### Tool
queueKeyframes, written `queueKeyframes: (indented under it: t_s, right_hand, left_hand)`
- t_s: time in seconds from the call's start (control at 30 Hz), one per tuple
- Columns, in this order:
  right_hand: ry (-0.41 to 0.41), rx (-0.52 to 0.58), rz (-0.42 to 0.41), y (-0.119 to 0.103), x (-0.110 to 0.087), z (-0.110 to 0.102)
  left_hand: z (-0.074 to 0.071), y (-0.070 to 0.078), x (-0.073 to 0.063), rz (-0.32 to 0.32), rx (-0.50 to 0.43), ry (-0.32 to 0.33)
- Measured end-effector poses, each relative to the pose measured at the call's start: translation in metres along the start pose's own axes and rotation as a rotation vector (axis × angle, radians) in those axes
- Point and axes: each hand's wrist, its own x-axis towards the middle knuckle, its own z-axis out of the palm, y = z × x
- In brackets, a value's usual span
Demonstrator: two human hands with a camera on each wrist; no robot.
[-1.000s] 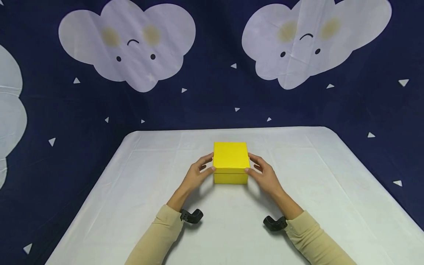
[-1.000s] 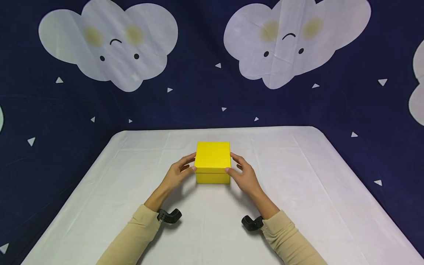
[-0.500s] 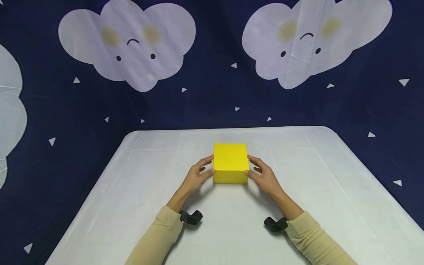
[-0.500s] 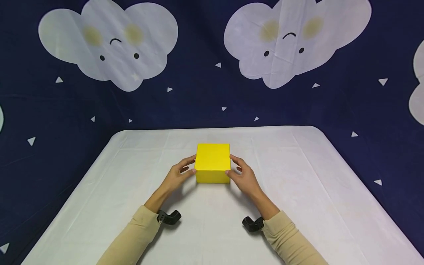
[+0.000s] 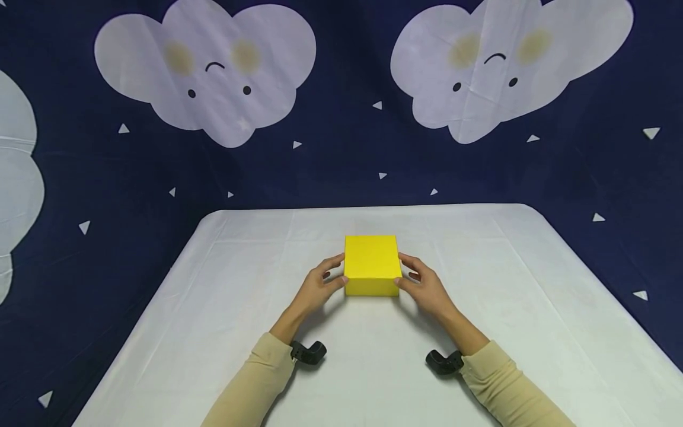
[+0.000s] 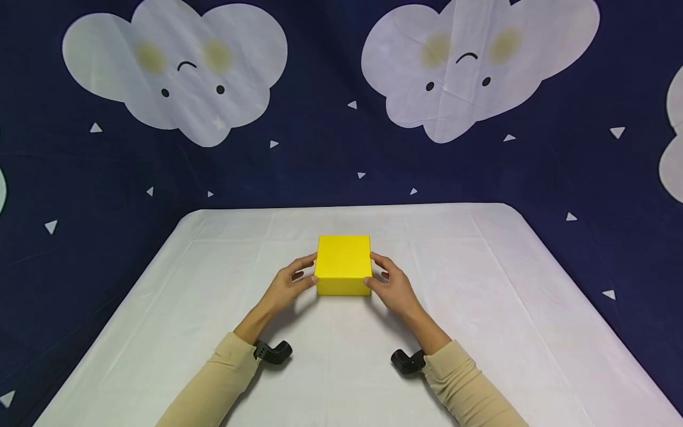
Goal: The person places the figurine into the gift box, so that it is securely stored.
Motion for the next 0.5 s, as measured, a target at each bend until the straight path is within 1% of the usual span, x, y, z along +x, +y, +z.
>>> queueKeyframes:
  t_s: [0.1, 0.17, 0.33, 0.5]
  right_hand:
    - [-0.004, -0.001, -0.003, 0.004, 0.001, 0.0]
    - [-0.01, -0.002, 0.004, 0.004, 0.001, 0.0]
    - [-0.027, -0.015, 0.036, -0.001, -0.001, 0.0]
    - [-0.036, -0.013, 0.041, -0.017, -0.006, -0.001]
  left_hand:
    - [0.003, -0.015, 0.004, -0.007, -0.007, 0.017]
    - [0.004, -0.018, 0.004, -0.009, -0.003, 0.022]
    - [0.004, -0.02, 0.004, -0.008, 0.022, 0.03]
    - [0.005, -0.018, 0.004, -0.007, 0.043, 0.033]
